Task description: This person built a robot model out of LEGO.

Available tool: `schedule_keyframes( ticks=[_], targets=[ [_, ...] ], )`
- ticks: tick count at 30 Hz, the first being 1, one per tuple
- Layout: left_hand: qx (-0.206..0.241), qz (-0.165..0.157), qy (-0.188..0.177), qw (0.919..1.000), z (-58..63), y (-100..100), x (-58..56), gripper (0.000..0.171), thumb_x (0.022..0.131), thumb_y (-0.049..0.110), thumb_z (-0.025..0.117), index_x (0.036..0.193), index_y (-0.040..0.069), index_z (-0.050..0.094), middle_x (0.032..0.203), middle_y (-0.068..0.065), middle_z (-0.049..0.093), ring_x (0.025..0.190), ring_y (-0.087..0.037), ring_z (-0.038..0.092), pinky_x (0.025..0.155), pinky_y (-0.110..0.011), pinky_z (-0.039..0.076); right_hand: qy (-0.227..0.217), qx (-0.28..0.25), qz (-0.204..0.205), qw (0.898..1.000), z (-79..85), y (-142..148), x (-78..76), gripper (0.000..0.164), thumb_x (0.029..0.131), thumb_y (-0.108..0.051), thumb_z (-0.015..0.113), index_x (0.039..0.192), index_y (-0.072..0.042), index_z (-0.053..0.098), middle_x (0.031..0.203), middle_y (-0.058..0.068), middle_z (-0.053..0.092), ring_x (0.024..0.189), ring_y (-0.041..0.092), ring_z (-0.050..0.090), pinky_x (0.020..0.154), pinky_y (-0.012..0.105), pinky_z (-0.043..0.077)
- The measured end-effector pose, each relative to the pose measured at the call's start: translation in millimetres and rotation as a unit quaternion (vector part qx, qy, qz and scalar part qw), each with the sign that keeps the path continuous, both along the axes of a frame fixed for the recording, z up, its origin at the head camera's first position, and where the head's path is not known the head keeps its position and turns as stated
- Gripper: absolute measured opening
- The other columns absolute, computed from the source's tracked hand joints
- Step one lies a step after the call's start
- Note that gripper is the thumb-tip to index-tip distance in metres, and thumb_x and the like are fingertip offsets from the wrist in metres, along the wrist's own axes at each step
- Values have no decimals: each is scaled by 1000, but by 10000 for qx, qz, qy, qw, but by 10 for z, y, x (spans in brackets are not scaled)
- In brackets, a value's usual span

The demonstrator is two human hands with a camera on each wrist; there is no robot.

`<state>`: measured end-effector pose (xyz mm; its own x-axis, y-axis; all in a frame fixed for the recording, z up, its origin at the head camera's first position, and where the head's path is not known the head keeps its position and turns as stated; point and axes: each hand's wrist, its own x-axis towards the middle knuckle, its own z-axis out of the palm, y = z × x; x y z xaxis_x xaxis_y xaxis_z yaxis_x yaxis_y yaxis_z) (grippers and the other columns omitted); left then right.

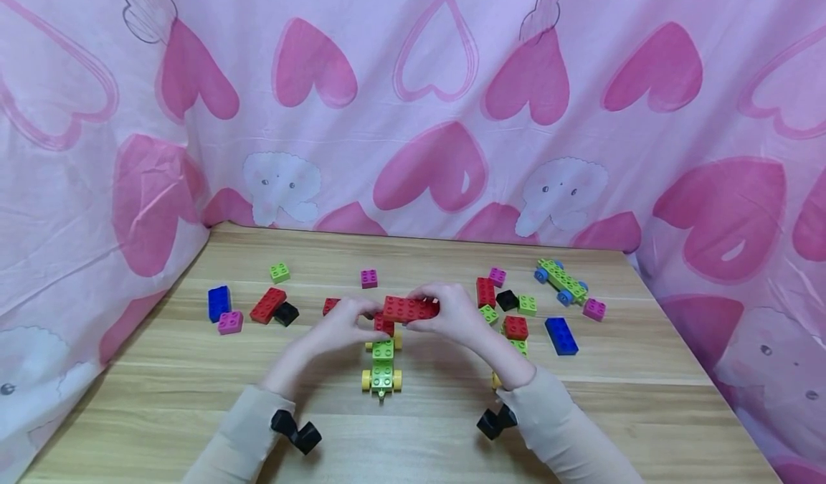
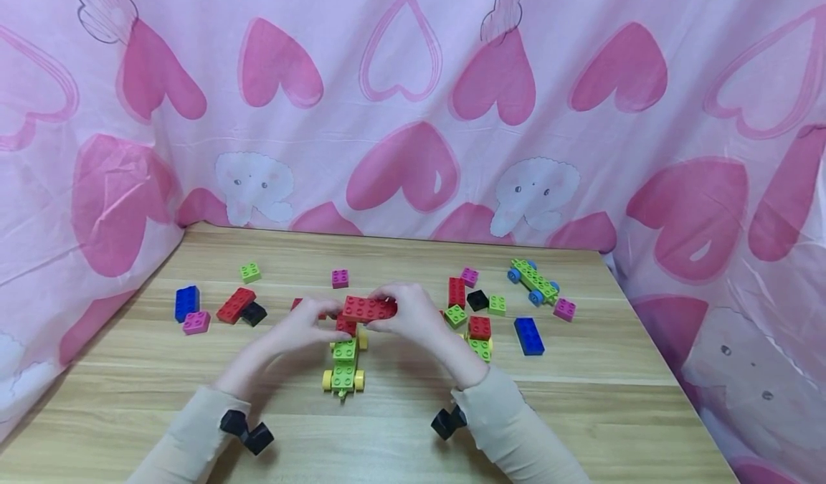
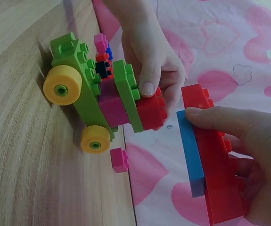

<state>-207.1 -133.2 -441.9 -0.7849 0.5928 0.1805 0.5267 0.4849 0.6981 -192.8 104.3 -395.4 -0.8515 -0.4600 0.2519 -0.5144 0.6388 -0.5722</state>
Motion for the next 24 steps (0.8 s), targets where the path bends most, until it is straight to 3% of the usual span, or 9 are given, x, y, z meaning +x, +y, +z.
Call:
schedule_keyframes(
  ticks=[14,24],
  targets=[
    [-1,25,-20,10000,-60,51,4,26,86,28,75,108,14,71,102,3,73,98,-14,66,90,-36,54,123,306,51,9994,-37,0,-20,38,72,-21,87,106,-13,74,102,2,74,90,15,68,76,29,56],
    [63,-8,-409,9991,-66,0,-15,28,83,36,77,105,19,70,103,7,72,103,-14,65,95,-39,52,-183,520,68,9985,-54,-70,-48,38,74,-22,86,109,-14,74,106,3,73,95,17,66,82,33,55]
  ],
)
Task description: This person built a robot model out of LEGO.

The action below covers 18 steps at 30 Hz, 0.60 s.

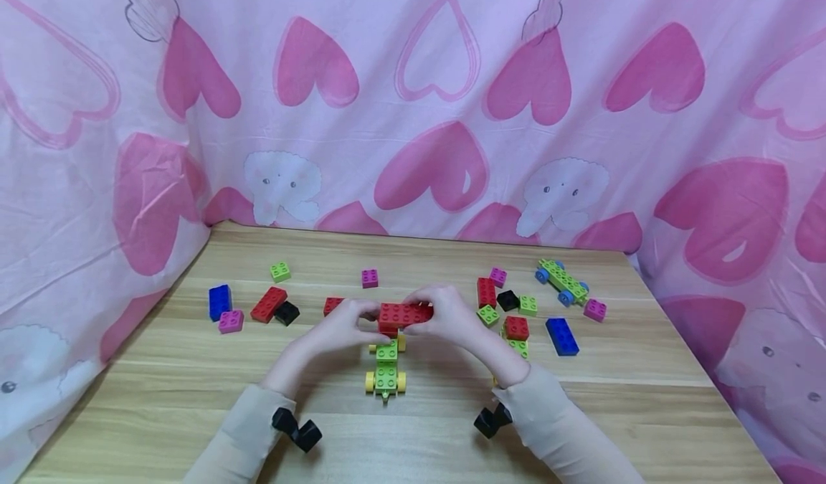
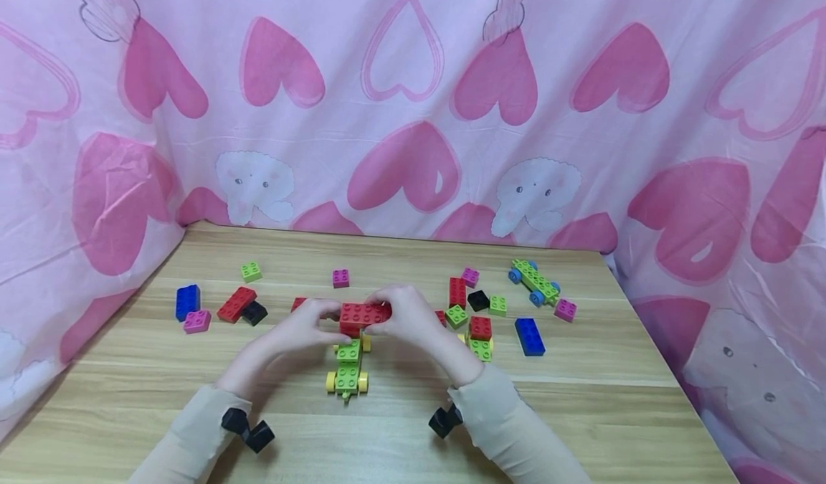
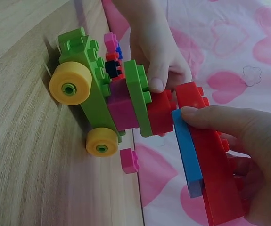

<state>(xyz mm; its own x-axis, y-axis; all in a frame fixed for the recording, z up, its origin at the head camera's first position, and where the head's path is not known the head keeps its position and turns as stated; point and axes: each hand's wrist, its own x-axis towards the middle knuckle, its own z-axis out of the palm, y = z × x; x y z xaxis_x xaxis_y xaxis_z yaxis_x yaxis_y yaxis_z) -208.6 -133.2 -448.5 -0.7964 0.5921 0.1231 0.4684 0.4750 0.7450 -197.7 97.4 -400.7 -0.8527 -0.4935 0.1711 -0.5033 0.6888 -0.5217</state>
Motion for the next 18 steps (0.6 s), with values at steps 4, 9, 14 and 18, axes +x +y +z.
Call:
schedule_keyframes(
  ticks=[4,9,14,18],
  targets=[
    [2,-115,-82,9999,-4,-22,-12,30,85,35,76,108,16,69,104,5,72,101,-14,67,93,-37,54,-46,34,11,10000,-9,-8,-12,38,74,-22,86,109,-14,74,106,3,73,95,16,65,82,34,55],
    [-27,-173,-128,9998,-6,-34,-20,32,86,35,75,108,13,69,103,3,73,99,-14,67,91,-35,55,-40,27,80,10000,-10,-14,-22,37,74,-21,86,108,-13,74,104,3,73,93,15,64,82,33,55],
    [-62,-98,-166,9998,2,-32,-18,30,85,34,76,105,14,69,101,4,72,99,-13,67,91,-32,53,32,23,162,9999,-5,-21,-26,36,74,-19,86,108,-12,75,103,3,74,92,15,65,81,32,54],
    [-50,-67,-197,9998,6,-27,-12,27,85,33,76,103,14,69,99,5,72,98,-12,67,90,-31,53,81,46,185,9998,-10,-28,-30,36,73,-19,86,107,-13,75,102,2,74,92,14,65,81,30,54]
  ],
)
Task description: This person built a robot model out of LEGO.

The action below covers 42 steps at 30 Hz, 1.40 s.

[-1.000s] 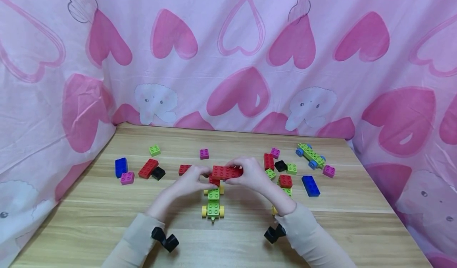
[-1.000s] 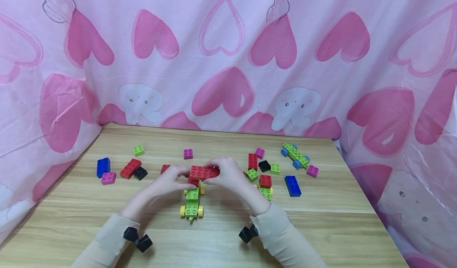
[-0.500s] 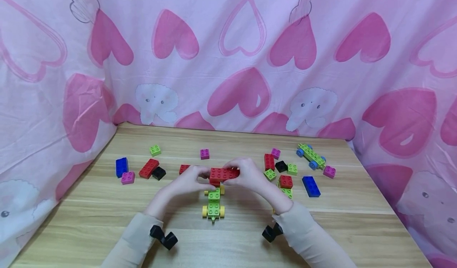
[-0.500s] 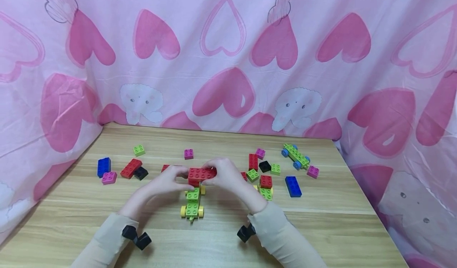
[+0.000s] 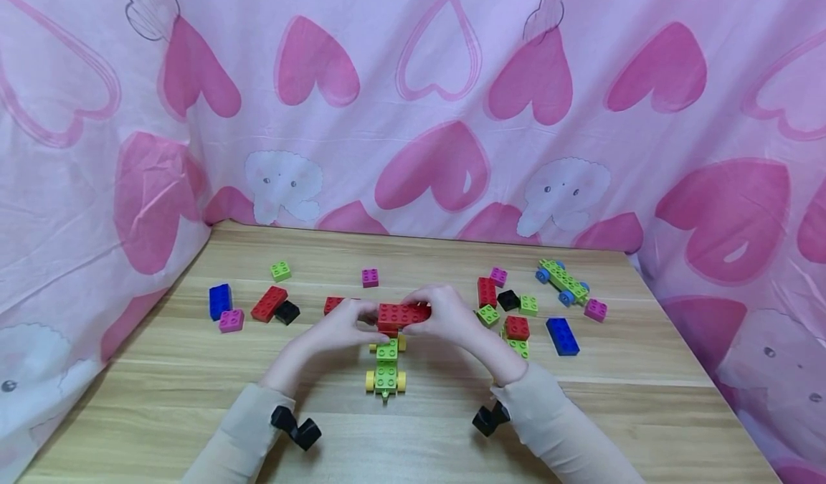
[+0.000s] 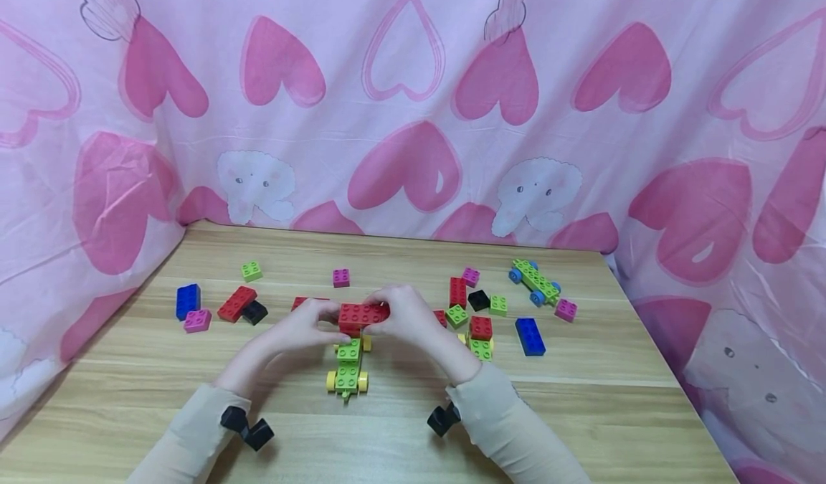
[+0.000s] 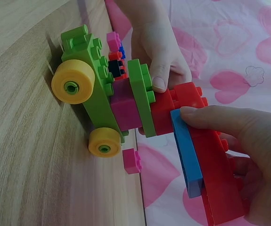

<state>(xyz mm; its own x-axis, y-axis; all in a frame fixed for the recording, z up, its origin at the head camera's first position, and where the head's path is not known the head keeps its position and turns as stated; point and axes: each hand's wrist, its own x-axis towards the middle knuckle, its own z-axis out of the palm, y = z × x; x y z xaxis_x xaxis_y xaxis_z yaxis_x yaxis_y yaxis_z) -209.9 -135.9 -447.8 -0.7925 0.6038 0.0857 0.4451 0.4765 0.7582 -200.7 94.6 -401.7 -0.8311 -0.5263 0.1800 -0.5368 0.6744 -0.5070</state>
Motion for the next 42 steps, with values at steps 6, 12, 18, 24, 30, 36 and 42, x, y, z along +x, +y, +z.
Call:
schedule_keyframes(
  ticks=[6,12,18,24,30,36,42],
  targets=[
    [24,22,-27,10000,-8,-2,-12,26,84,32,77,100,14,69,96,5,72,95,-11,66,89,-29,53,4,18,49,10000,-3,4,-5,35,74,-19,86,107,-13,75,101,1,74,91,13,65,80,30,54],
    [72,26,89,9999,-33,-12,-27,23,82,30,78,96,13,69,94,5,72,93,-11,67,88,-28,54,6,53,156,9999,4,4,-11,36,74,-21,86,107,-11,76,99,3,74,89,13,65,77,28,55],
    [198,2,130,9997,-65,-17,-39,25,81,28,80,99,13,71,96,4,73,94,-11,67,89,-28,54,-32,81,130,9999,5,-7,-18,36,73,-21,87,106,-11,76,95,2,72,85,10,63,73,24,54],
    [234,26,74,9997,-75,-23,-42,25,81,28,80,99,13,71,96,4,73,94,-11,67,90,-28,53,-140,32,115,9998,-7,-13,-9,35,74,-19,86,107,-11,76,94,1,72,84,10,61,73,24,53],
    [279,42,-3,9996,-85,-20,-45,25,81,27,80,99,13,70,95,4,72,93,-10,66,89,-28,53,-150,-18,68,9999,-21,-23,15,35,75,-19,86,108,-12,76,94,0,70,84,9,60,72,23,53],
    [297,24,5,9996,-87,-20,-51,26,81,27,80,100,12,70,95,3,72,92,-9,66,89,-27,53,-44,49,78,9999,-22,-24,23,36,75,-18,85,109,-11,76,93,0,69,82,9,59,71,22,52],
    [238,19,-4,9997,-86,-13,-55,26,81,29,80,100,13,70,96,4,72,93,-9,66,90,-27,53,-46,215,84,9997,-24,-14,19,37,76,-21,85,110,-12,74,98,0,70,86,9,61,75,24,54]
  ],
)
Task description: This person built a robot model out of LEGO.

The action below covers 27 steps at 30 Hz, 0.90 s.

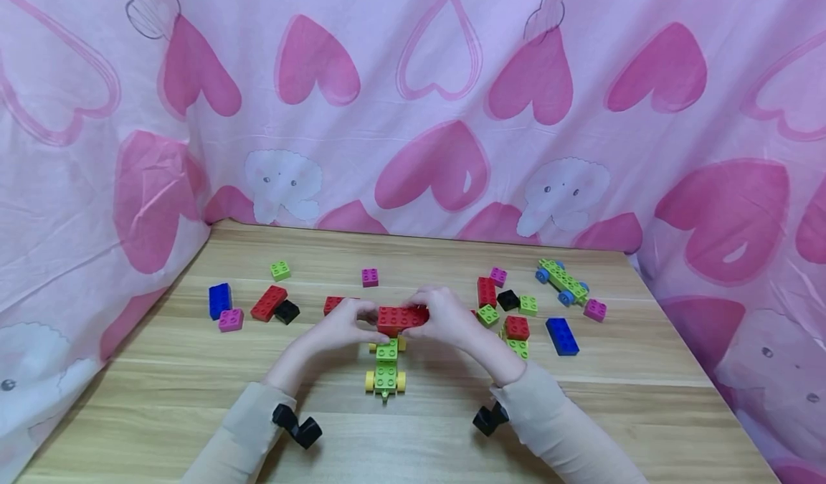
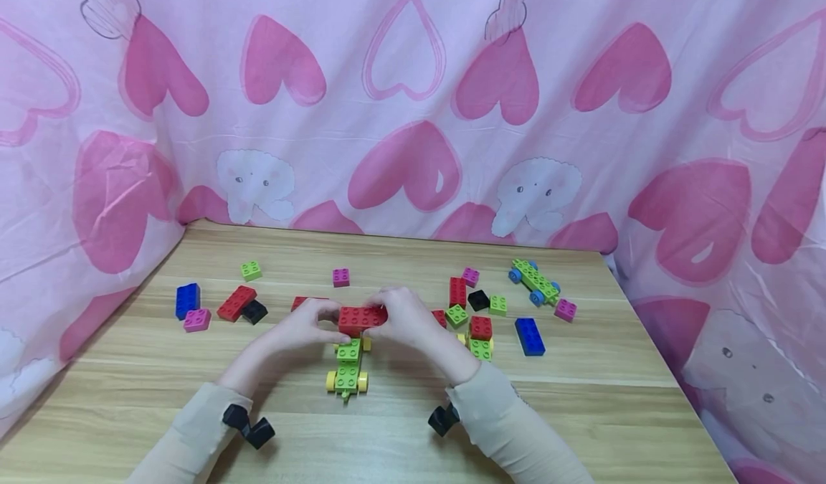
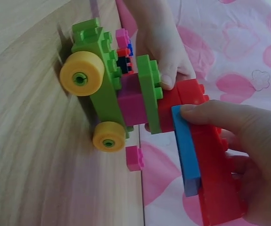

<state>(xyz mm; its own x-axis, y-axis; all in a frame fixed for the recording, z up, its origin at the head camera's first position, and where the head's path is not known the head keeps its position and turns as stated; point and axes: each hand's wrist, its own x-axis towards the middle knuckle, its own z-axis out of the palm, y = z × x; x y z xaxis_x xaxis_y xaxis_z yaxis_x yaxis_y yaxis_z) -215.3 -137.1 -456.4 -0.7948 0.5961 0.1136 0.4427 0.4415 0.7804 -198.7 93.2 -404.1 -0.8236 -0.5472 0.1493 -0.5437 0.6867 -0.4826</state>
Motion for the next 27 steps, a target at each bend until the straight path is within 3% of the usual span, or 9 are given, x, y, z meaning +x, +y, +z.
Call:
schedule_keyframes(
  ticks=[14,27],
  targets=[
    [28,-40,-61,10000,22,6,18,29,81,29,79,102,12,71,98,4,72,95,-10,66,90,-29,53,-174,-12,397,9991,26,-77,-40,33,79,-19,80,110,-13,71,99,-1,70,84,7,59,72,21,52],
    [16,-3,-152,9999,8,3,5,28,83,31,78,105,15,71,100,5,72,97,-11,65,92,-29,51,-529,-148,377,9978,90,-168,-58,31,82,-20,80,110,-11,74,100,2,71,83,9,60,74,22,54]
  ],
)
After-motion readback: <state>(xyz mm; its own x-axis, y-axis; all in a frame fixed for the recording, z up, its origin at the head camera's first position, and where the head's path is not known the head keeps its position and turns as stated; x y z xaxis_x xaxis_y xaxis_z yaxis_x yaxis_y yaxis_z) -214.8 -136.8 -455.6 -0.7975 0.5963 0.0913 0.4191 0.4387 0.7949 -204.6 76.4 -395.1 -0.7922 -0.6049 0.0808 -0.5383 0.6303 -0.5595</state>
